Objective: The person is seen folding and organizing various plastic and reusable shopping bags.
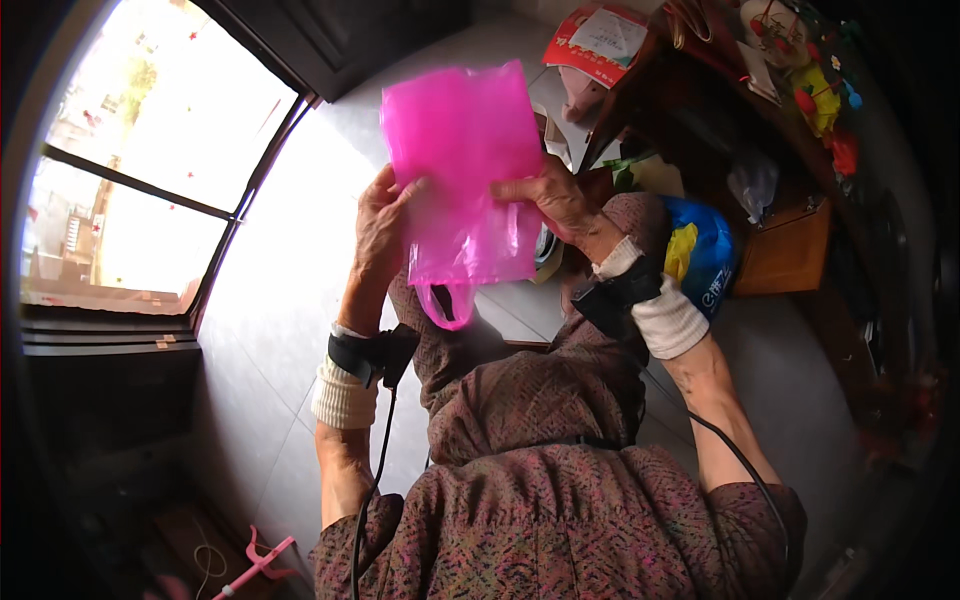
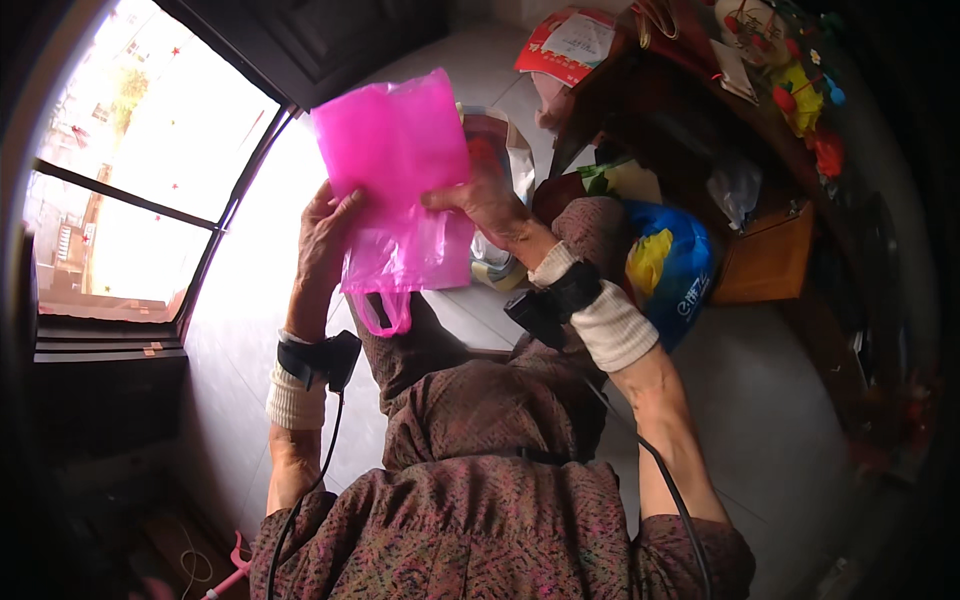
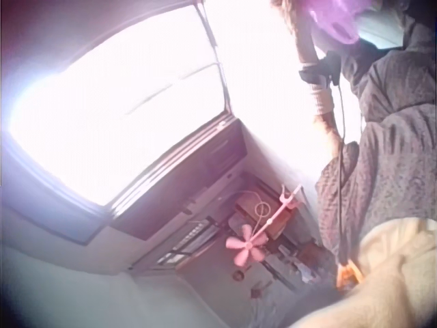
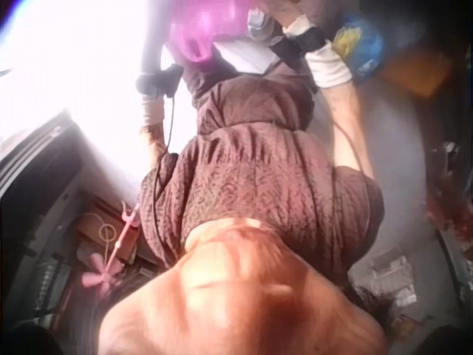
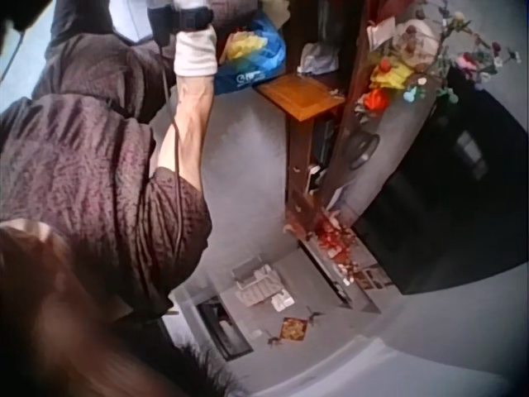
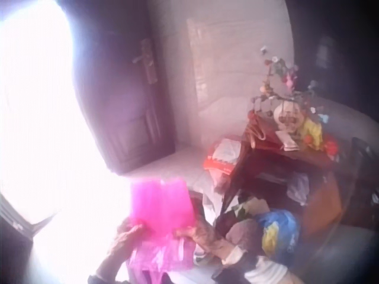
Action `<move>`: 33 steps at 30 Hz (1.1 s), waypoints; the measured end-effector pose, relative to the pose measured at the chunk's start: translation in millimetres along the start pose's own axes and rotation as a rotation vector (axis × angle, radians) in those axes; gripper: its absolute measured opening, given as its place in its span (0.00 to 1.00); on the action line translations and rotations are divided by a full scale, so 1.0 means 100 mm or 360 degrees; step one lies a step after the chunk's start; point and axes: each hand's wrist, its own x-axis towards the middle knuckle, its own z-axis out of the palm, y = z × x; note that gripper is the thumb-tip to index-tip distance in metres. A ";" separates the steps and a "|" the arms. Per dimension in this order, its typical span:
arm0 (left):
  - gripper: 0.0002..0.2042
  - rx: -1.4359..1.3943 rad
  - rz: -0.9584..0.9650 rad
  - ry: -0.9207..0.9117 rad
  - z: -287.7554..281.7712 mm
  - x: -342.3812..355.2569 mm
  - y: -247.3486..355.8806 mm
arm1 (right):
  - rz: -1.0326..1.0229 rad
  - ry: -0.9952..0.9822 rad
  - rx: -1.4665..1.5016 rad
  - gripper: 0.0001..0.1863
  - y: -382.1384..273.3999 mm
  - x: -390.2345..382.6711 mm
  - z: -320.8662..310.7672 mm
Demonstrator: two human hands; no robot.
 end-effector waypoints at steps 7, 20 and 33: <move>0.16 0.0947 0.0462 -0.0357 -0.09 -0.13 0.06 | -0.0136 -0.0006 0.0246 0.09 -0.15 -0.11 -0.04; 0.35 -0.0153 -0.0537 -0.0477 -0.15 -0.32 -0.27 | -0.0643 -0.0092 -0.0578 0.19 0.01 -0.03 -0.18; 0.21 0.1086 0.0449 0.0397 0.07 -0.18 -0.02 | -0.0445 0.0407 -0.0028 0.48 0.20 -0.47 0.17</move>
